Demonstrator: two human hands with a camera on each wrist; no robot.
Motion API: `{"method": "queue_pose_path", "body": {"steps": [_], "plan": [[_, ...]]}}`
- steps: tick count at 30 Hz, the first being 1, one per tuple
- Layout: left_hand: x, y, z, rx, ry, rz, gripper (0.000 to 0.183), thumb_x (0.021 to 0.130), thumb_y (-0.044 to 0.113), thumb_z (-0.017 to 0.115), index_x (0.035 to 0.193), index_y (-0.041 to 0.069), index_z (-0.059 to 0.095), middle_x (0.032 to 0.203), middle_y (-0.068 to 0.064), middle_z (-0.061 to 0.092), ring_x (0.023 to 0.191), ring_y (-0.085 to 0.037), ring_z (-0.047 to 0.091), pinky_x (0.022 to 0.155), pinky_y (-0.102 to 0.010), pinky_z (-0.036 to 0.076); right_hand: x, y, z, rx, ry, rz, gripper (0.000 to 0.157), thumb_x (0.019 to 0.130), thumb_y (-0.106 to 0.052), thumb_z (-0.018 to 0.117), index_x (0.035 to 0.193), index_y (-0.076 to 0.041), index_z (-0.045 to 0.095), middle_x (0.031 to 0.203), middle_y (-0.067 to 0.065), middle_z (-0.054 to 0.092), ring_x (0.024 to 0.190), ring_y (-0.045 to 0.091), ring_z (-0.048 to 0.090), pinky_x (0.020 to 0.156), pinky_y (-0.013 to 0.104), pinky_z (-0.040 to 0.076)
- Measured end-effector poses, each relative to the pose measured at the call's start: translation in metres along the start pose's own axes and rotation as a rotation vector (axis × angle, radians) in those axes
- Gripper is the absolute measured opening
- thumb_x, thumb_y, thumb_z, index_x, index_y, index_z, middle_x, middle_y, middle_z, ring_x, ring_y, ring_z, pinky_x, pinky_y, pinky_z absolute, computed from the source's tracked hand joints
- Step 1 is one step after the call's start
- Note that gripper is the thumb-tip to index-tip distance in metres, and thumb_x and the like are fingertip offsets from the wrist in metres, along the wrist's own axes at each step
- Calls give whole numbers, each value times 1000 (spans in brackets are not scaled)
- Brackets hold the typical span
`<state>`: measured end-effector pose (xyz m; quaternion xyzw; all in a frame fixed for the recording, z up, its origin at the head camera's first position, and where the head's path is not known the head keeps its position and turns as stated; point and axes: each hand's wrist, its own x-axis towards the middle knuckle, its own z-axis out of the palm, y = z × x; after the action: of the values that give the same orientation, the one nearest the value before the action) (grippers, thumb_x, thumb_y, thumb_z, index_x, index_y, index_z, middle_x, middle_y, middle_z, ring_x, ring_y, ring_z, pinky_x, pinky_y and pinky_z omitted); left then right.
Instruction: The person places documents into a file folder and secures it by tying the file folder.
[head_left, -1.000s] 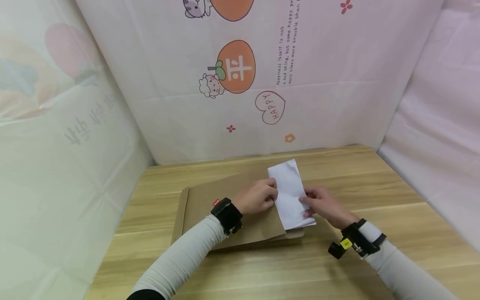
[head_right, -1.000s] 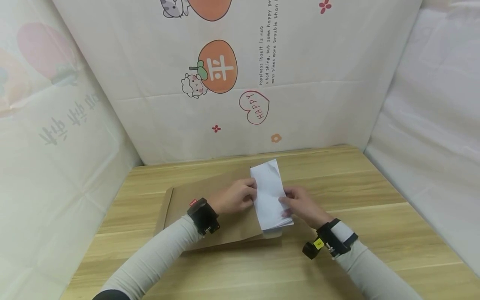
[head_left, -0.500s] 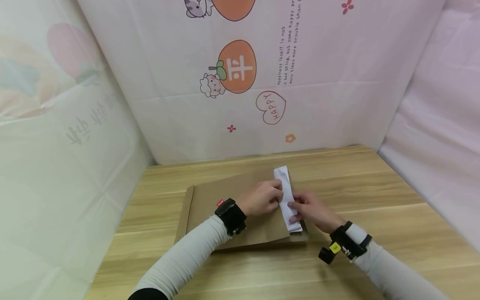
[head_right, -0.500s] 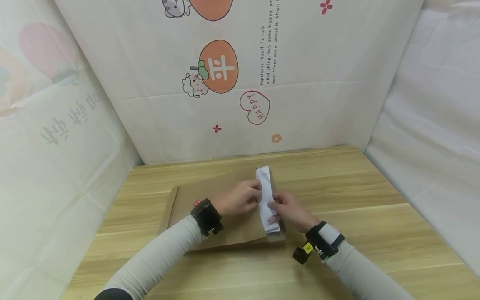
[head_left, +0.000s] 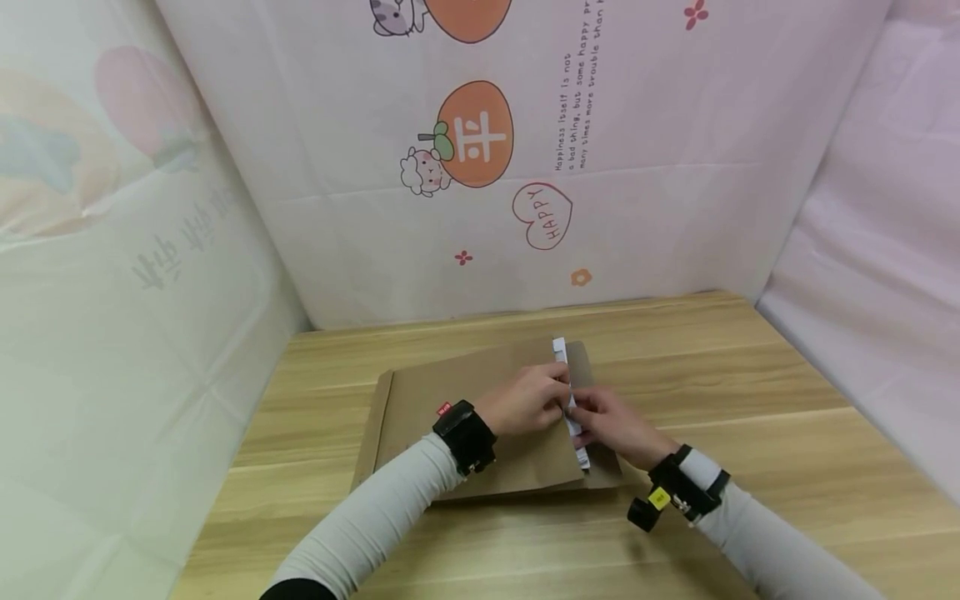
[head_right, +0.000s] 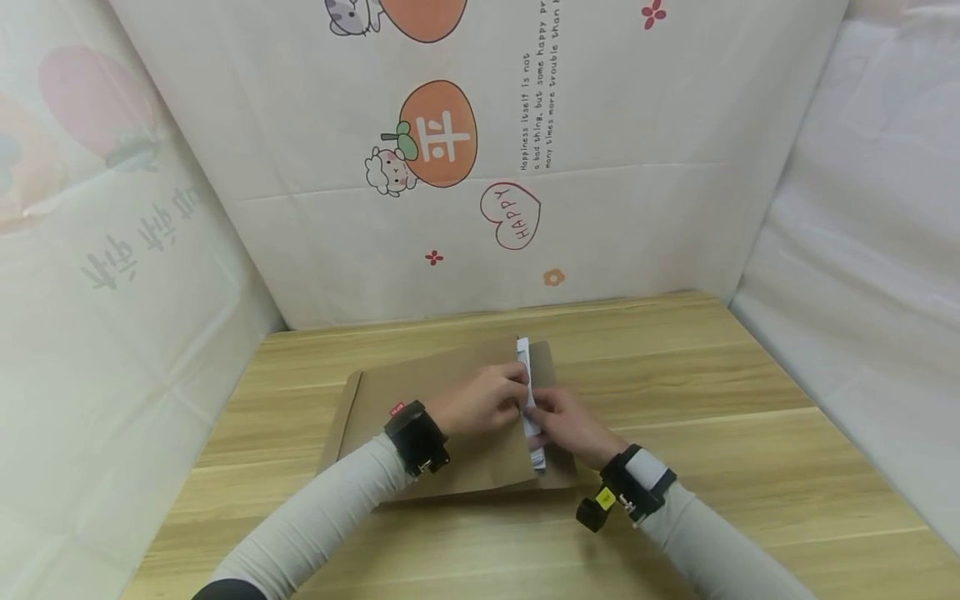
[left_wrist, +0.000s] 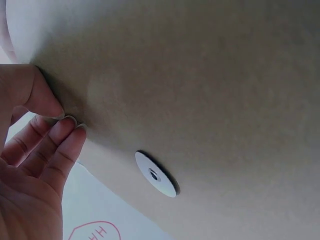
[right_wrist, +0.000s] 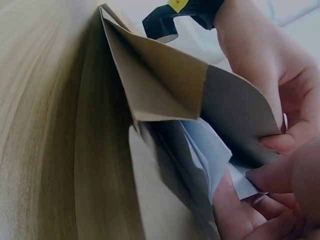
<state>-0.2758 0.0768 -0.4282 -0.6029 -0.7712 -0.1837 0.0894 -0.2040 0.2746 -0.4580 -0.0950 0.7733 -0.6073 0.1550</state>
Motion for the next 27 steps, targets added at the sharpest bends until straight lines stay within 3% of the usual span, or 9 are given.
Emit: {"method": "queue_pose_path", "body": {"steps": [8, 19, 27], "plan": [[1, 2, -1, -10, 11, 8, 15, 88, -1, 69, 87, 13, 76, 96, 1, 54, 82, -7, 52, 74, -14, 42, 1, 1, 2, -9, 3, -5, 29, 109, -9, 43, 130, 8, 56, 105, 14, 55, 88, 22, 60, 74, 32, 58], [2, 3, 4, 3, 13, 27, 16, 91, 1, 67, 86, 14, 72, 94, 2, 52, 79, -7, 49, 71, -15, 40, 3, 7, 8, 6, -51, -31, 31, 109, -10, 39, 130, 9, 53, 121, 17, 62, 107, 24, 64, 88, 42, 57], [2, 4, 4, 25, 10, 51, 17, 92, 1, 68, 82, 15, 69, 93, 2, 50, 78, -8, 48, 71, -15, 38, 9, 12, 14, -60, -66, -71, 22, 109, -12, 44, 123, 1, 56, 111, 11, 65, 100, 20, 62, 83, 33, 53]]}}
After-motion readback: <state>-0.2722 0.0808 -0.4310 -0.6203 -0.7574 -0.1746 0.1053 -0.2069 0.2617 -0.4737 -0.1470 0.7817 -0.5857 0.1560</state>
